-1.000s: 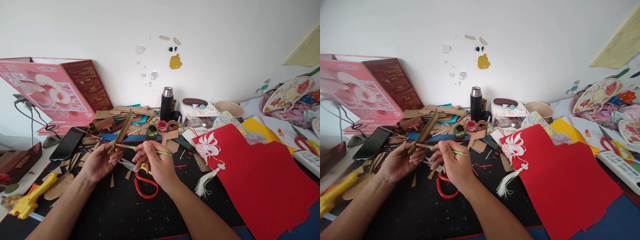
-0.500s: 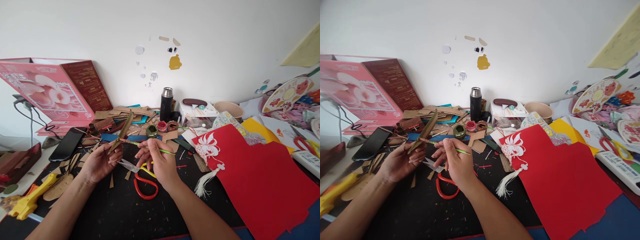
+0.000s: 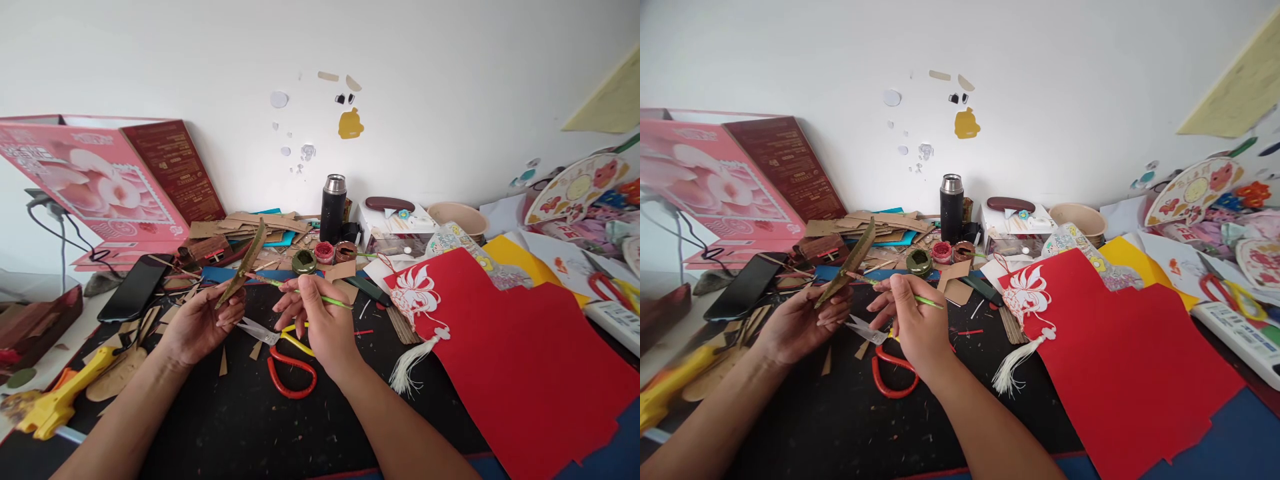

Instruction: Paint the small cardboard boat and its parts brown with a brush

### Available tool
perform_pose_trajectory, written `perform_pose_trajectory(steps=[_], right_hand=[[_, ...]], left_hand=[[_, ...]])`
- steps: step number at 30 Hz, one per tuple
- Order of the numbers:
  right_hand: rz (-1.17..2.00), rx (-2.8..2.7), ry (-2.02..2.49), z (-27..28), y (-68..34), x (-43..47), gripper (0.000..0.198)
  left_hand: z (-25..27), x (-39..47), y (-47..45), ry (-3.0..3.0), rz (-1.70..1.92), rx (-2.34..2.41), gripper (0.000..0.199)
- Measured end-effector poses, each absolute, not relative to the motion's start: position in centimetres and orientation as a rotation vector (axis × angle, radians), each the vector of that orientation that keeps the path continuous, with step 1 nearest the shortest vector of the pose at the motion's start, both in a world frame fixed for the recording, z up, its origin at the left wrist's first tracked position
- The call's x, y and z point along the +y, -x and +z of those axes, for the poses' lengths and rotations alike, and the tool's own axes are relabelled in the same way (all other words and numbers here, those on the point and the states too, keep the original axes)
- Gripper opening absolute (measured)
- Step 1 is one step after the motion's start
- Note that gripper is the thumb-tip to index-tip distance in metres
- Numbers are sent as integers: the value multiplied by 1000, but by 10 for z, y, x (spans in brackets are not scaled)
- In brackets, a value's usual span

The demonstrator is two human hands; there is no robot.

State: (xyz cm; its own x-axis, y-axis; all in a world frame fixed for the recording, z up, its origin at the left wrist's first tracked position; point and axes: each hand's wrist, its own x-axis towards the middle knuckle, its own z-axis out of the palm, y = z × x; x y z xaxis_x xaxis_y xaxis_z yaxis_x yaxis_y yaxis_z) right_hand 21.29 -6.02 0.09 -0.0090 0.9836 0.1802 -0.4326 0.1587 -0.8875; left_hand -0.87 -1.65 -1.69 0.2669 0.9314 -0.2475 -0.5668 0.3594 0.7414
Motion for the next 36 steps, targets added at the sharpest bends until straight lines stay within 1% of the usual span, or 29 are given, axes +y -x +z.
perform_pose_trajectory(steps=[4,7,9,15,21,24,27,30,32,36], right_hand=[[1244,-973,758,1,-217,-57,59],[1218,-964,763,2,-219,-55,60],[1213,-957,761,2,-220,-55,61],[1212,-943,768,4,-222,-53,62],[1209,-928,785,5,-224,-50,61],[1202,-931,779,5,-226,-48,61],[1207,-942,770,5,-227,-47,60],[1220,-948,745,6,-228,-47,60],[1229,-951,734,5,-228,-46,61],[1221,-956,739,5,-231,-44,62]], left_hand=[[-16,-12,16,-680,1114,862,5],[-18,-9,21,-758,1189,1006,22],[-22,-7,26,-800,1225,1111,30],[-35,-2,44,-1026,1093,1368,69],[-24,-8,33,-1140,958,1488,95],[-19,-11,27,-1163,903,1473,103],[-18,-12,25,-1202,869,1460,101],[-19,-11,24,-1190,841,1469,91],[-20,-11,23,-1137,858,1472,80],[-24,-15,20,-952,968,1472,50]])
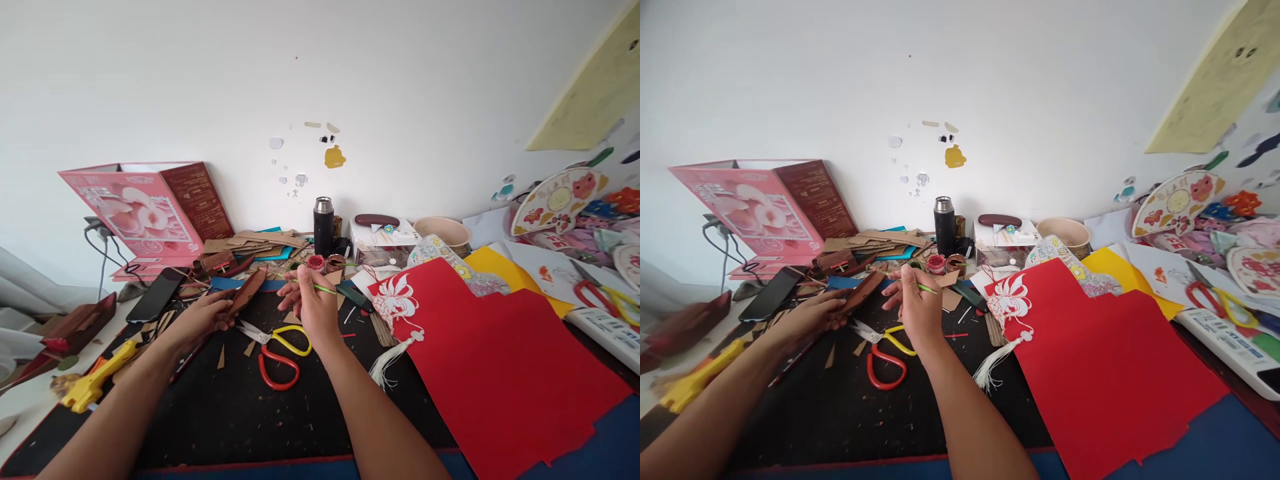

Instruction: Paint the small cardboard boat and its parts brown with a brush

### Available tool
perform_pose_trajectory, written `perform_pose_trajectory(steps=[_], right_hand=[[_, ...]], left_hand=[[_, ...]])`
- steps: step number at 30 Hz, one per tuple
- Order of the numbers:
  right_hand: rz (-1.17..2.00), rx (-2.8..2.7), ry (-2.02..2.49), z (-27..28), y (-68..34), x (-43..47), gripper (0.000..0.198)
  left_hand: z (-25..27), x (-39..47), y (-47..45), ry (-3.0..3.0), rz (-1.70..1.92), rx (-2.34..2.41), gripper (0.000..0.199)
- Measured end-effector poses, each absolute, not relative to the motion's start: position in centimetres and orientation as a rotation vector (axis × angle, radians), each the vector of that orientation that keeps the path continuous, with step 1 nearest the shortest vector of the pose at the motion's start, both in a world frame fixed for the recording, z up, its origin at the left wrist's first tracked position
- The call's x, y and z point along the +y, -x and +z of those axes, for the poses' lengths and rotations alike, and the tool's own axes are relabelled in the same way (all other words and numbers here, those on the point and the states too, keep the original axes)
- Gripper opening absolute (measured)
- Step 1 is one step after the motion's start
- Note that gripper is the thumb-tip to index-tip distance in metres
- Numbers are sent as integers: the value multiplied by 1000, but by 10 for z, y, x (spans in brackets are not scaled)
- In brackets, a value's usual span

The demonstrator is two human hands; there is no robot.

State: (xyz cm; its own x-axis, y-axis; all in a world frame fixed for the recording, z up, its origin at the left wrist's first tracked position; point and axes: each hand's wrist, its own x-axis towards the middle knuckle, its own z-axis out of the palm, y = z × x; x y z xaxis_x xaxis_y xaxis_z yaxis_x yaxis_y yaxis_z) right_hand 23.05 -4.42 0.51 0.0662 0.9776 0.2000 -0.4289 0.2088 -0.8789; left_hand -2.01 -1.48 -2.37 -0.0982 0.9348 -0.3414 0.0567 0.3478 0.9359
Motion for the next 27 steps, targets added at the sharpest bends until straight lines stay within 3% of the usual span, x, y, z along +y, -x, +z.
perform_pose_trajectory(steps=[3,11,27], right_hand=[[1209,-959,743,6,-232,-43,61],[1183,-993,754,4,-231,-45,61],[1173,-980,760,-2,-231,-40,63]], left_hand=[[-26,-21,19,-916,994,1474,38],[-31,-34,11,-963,906,1496,39],[-39,-31,-1,-1366,689,1492,60]])
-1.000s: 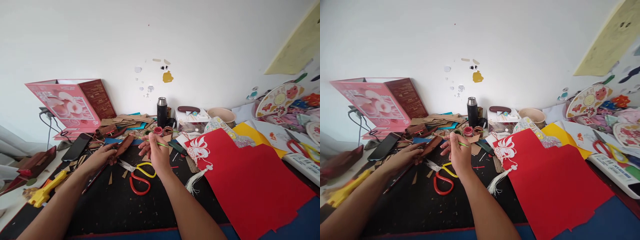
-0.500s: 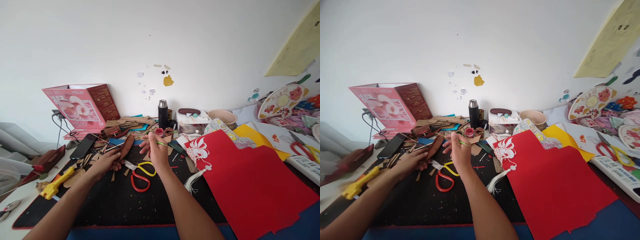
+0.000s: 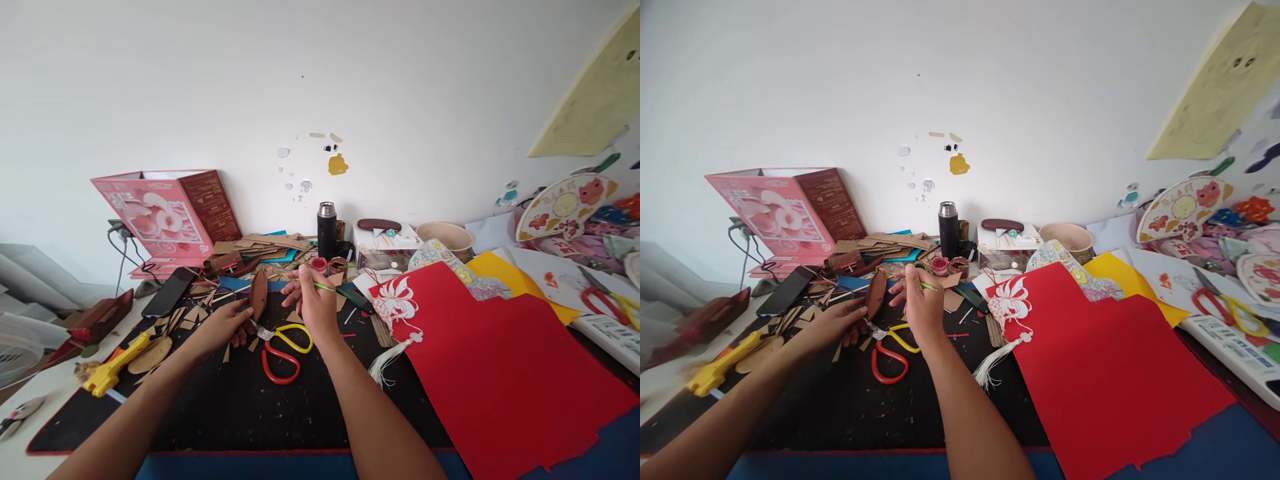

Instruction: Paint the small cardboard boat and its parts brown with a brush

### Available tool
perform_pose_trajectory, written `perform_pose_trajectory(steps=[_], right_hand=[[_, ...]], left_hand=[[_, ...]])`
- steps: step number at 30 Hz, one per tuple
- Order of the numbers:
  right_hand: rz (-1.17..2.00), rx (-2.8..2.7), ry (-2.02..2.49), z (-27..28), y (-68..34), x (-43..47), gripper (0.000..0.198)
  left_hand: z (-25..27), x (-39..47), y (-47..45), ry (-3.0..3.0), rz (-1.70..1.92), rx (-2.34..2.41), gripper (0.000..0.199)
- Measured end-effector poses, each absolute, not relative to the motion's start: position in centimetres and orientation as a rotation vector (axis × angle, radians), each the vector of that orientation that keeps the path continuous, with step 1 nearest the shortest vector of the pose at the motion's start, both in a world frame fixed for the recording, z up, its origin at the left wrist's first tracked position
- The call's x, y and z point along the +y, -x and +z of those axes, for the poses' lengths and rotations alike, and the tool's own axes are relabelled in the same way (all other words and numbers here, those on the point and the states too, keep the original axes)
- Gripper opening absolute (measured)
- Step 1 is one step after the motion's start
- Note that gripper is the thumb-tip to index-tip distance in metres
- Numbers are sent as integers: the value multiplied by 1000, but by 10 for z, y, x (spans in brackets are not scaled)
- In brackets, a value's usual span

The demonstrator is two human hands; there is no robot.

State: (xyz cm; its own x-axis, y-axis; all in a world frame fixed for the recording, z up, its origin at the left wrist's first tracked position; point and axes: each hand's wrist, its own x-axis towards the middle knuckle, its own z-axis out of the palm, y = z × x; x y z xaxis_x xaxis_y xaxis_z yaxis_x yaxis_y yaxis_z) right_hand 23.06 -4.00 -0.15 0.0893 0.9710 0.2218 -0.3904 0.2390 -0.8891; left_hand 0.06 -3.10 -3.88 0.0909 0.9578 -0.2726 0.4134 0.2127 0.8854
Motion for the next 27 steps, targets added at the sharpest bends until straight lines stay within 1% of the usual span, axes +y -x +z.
perform_pose_trajectory(steps=[4,9,11,13,15,17,21,24,27], right_hand=[[1171,-1007,770,-2,-231,-40,61],[1154,-1031,778,-2,-230,-40,61],[1143,-1035,776,-3,-231,-39,62],[1137,-1033,770,-3,-231,-38,61],[1141,-1030,766,-3,-231,-39,61],[1152,-1033,766,-3,-231,-40,61],[1159,-1046,769,-3,-230,-41,62],[1161,-1051,786,-4,-229,-41,62],[1166,-1056,801,-5,-230,-41,63]], left_hand=[[-36,-31,-6,-1485,599,1523,53],[-30,-39,-21,-1593,540,1477,67],[-25,-42,-22,-1616,510,1470,68],[-19,-42,-19,-1672,578,1532,62],[-12,-39,-10,-1806,774,1601,50],[-7,-32,3,-1938,867,1719,46],[-11,-14,28,-2261,814,1792,48],[-22,-1,40,-2365,685,1749,51],[-34,10,45,-2427,634,1703,57]])
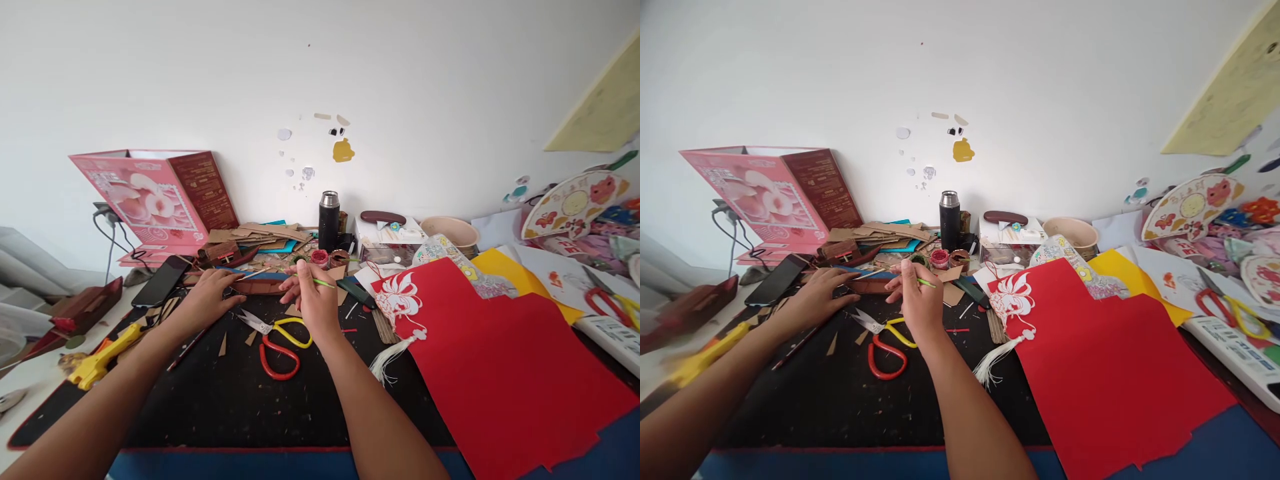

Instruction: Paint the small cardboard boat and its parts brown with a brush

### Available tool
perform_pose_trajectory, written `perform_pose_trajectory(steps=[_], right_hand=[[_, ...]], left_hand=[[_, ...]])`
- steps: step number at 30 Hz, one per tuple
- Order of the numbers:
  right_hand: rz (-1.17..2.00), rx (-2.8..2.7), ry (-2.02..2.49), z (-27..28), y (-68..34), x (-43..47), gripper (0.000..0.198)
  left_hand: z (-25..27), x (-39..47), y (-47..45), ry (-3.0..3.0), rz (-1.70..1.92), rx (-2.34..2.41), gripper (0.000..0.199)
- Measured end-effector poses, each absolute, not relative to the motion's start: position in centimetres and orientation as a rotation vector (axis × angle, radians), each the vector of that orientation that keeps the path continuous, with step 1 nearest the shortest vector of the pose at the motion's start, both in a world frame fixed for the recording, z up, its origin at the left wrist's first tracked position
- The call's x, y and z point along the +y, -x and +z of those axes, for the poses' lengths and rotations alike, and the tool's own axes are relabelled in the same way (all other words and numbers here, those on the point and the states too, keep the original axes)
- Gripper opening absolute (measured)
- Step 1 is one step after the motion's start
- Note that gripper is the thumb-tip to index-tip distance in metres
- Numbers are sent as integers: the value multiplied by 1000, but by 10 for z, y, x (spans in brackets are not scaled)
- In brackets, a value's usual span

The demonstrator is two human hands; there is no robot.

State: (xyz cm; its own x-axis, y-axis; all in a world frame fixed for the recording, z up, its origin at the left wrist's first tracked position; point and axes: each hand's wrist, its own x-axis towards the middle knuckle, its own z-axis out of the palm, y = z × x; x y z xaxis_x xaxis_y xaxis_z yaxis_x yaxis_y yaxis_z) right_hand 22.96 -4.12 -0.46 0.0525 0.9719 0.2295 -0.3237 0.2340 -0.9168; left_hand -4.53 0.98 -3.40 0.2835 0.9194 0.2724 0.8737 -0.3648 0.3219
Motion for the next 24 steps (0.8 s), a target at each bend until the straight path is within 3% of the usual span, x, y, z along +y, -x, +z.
perform_pose_trajectory(steps=[17,24], right_hand=[[1157,-1091,820,-8,-227,-43,55],[1161,-1092,819,-10,-227,-42,56]], left_hand=[[-56,27,48,-2453,659,1621,54],[-50,24,54,-2565,626,1690,66]])
